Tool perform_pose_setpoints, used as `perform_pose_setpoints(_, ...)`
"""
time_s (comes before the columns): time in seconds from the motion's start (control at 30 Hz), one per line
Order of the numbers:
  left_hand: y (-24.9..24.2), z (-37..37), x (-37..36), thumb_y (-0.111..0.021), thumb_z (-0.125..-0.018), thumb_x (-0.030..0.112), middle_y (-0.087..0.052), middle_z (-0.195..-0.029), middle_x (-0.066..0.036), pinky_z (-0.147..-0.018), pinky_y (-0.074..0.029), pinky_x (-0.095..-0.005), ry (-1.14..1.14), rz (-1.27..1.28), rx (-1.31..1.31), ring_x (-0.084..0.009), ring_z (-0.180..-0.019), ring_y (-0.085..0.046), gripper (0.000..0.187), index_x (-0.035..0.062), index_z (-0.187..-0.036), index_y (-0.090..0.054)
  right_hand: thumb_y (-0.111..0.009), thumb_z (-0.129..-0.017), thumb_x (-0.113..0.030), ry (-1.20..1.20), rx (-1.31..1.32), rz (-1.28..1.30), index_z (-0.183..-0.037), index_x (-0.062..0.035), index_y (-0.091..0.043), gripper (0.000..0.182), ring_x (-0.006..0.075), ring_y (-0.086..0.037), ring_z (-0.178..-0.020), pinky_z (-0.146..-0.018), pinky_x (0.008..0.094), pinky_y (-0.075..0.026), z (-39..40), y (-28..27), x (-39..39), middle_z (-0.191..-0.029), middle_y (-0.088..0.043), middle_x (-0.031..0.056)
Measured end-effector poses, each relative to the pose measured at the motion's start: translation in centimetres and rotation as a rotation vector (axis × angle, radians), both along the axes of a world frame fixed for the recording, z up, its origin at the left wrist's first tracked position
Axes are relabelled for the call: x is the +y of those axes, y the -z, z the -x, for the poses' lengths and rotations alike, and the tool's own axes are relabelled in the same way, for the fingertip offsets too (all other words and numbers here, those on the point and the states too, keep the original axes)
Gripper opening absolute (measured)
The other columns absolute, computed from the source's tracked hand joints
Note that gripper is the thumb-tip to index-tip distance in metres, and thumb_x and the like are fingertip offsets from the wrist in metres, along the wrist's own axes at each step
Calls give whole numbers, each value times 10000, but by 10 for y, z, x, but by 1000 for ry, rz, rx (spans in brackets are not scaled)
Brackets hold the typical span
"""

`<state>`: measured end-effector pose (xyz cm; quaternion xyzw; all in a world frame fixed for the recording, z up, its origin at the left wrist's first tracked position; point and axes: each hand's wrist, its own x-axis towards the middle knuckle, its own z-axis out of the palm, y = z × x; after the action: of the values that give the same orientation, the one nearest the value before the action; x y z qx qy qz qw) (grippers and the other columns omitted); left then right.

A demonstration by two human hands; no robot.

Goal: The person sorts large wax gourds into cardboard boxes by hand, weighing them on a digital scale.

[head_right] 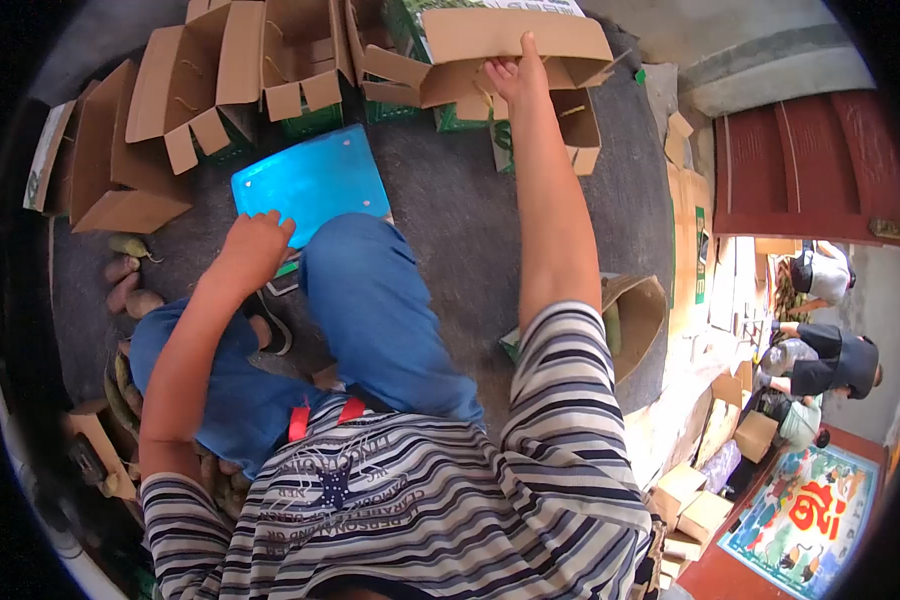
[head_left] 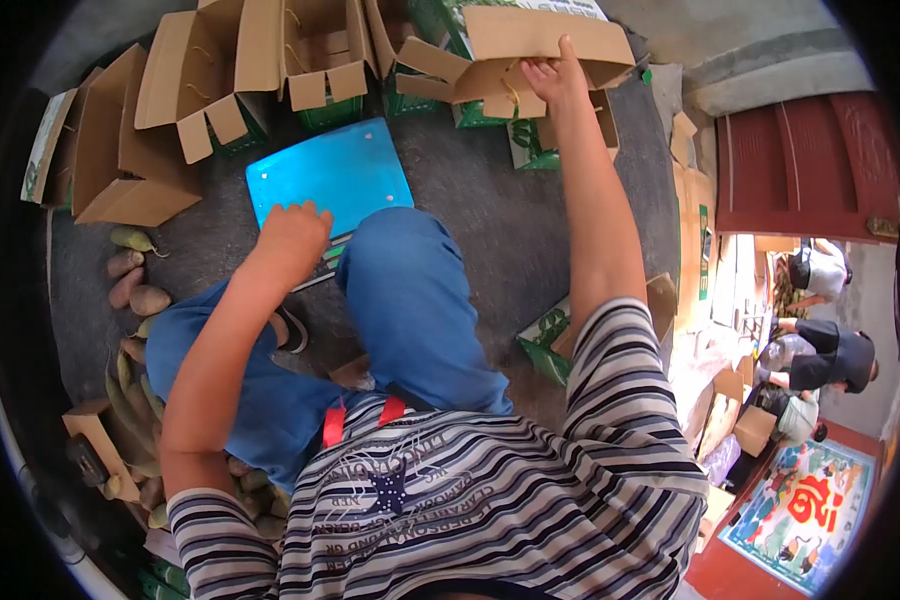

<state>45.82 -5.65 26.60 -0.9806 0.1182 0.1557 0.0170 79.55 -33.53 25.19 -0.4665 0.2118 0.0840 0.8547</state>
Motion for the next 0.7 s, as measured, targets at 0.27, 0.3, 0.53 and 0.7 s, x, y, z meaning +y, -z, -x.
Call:
perform_pose_setpoints(0.27,-6,7,1,-646,-781,183,-578,-838,-107,-685,-444,-384,17,49,-111,-261,-818,-589,197,51,-916,-592,-606,-862,-131,9,-151,59,-1009,-94,-549,162,234,-578,-817,-700,381,-484,-22,5,22,-928,-593,65)
perform_pose_setpoints(0.3,-8,8,0,-641,-774,165,-578,-835,-107,-685,-443,-383,22,71,-111,-260,-819,-590,185,53,-913,-593,-613,-853,-120,-44,-241,83,-1012,-101,-548,172,236,-582,-793,-693,388,-484,-13,4,20,-909,-593,67)
perform_pose_setpoints(0.53,-3,20,-13,-610,-736,103,-582,-826,-102,-672,-433,-383,57,130,-112,-254,-817,-591,165,61,-896,-604,-645,-860,-236,-357,-801,564,-905,-13,-617,229,50,-524,-745,-630,206,-414,119,-78,36,-803,-596,-8)
perform_pose_setpoints(0.7,7,23,-27,-578,-750,115,-596,-834,-96,-668,-422,-365,92,80,-83,-243,-815,-594,176,68,-913,-627,-632,-842,-202,-706,-1096,978,-895,-59,-625,153,136,-575,-734,-661,282,-456,178,-91,75,-805,-620,22)
